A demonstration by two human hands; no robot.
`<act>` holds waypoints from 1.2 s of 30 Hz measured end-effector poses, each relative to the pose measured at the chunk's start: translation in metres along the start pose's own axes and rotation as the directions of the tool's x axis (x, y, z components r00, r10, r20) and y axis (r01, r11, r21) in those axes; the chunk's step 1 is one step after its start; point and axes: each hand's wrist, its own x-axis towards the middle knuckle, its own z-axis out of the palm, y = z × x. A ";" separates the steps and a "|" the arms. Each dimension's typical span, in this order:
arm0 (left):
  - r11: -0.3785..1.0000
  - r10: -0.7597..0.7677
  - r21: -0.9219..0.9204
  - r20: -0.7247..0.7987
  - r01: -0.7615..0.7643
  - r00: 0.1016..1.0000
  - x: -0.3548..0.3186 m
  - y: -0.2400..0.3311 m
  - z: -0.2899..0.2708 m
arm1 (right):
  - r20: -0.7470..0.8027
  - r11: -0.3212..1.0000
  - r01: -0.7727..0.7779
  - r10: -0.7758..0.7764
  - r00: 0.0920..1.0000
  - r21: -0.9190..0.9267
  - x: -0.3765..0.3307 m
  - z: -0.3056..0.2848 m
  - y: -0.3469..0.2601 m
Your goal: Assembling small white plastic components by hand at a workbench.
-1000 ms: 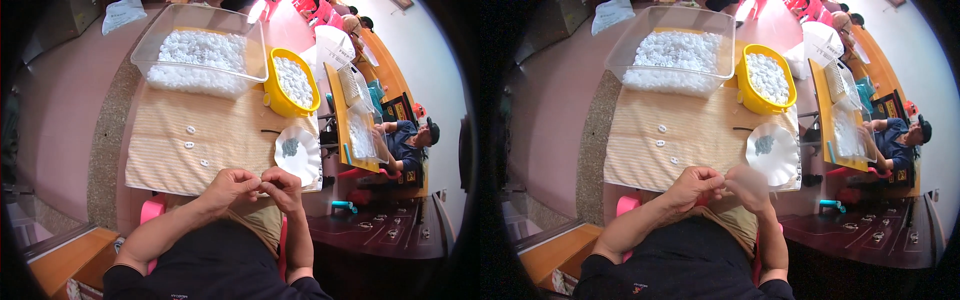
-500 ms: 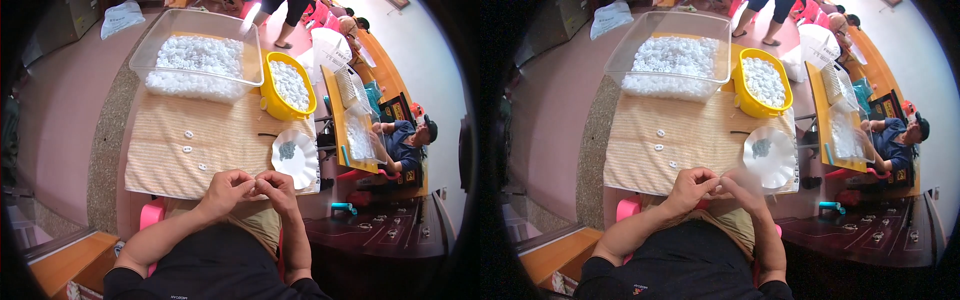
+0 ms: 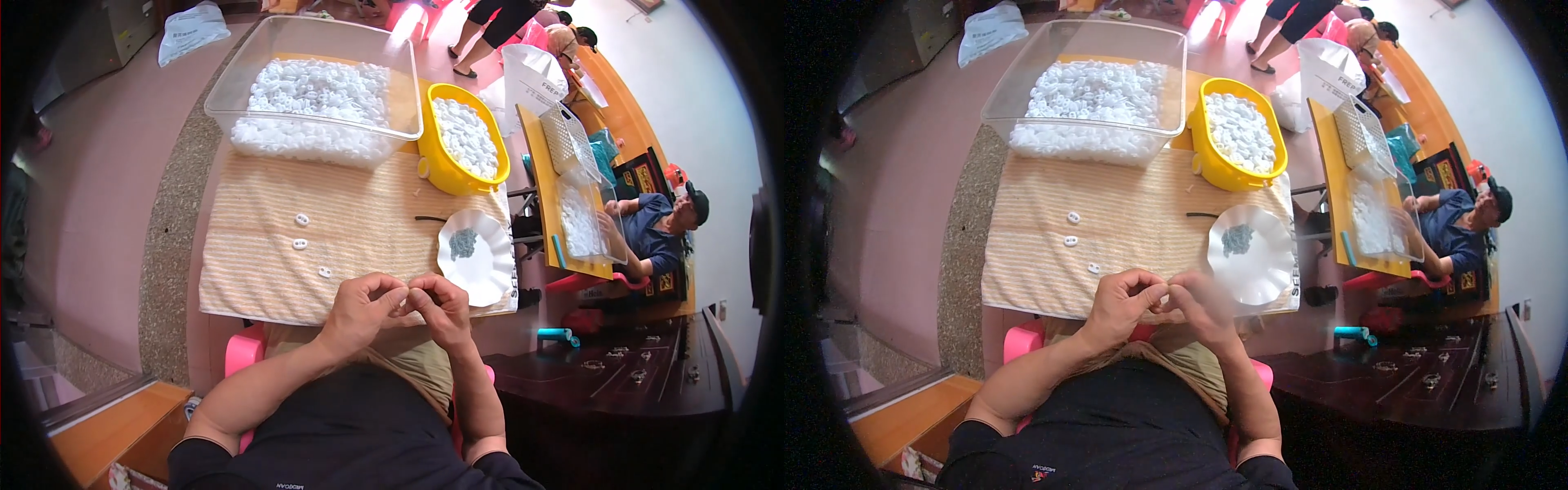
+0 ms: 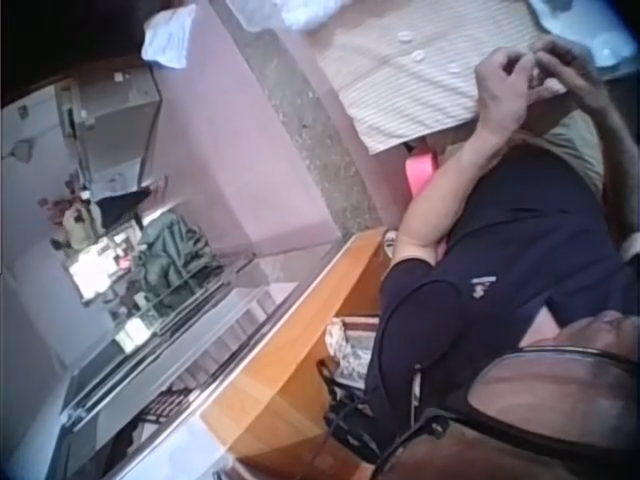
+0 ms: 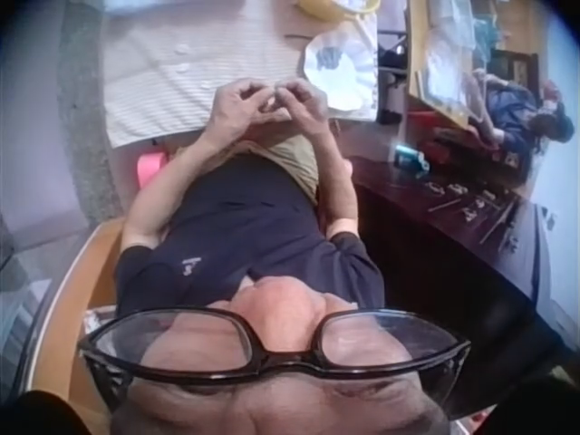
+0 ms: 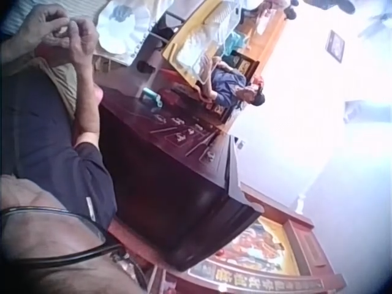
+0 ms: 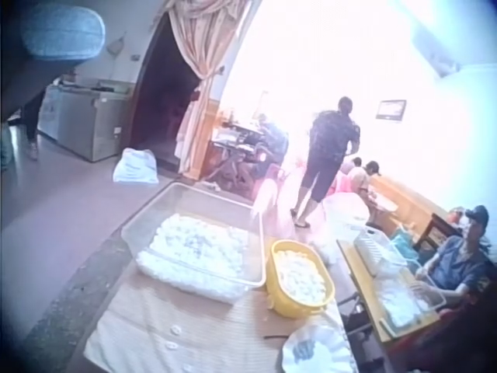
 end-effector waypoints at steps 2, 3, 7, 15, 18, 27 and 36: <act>1.000 0.004 0.001 -0.016 -0.004 1.000 0.000 0.002 0.002 | -0.010 1.000 0.005 -0.006 1.000 -0.027 0.001 -0.001 0.001; 1.000 0.009 0.003 -0.035 -0.009 0.999 -0.001 0.004 0.002 | 0.011 1.000 -0.002 0.002 1.000 -0.019 0.001 -0.001 0.002; 0.999 0.016 0.042 -0.048 -0.014 0.999 -0.003 0.010 0.003 | 0.053 0.998 -0.061 0.061 0.997 0.003 0.003 -0.002 0.000; 1.000 -0.004 0.030 -0.068 0.006 0.998 -0.001 0.014 0.004 | 0.062 0.993 -0.057 0.051 0.997 0.104 0.002 -0.001 0.010; 1.000 0.010 0.003 -0.076 -0.010 0.997 0.002 0.007 -0.001 | 0.022 1.000 -0.023 0.023 0.999 0.007 0.003 0.001 0.010; 0.925 -0.199 -0.353 -0.138 0.139 0.970 0.008 0.000 -0.007 | -0.146 0.836 0.022 -0.121 0.982 -0.549 0.036 -0.004 0.005; 0.889 -0.230 -0.426 -0.100 0.168 0.968 0.007 0.001 -0.010 | -0.109 0.907 0.002 -0.052 0.993 -0.421 0.046 -0.006 0.004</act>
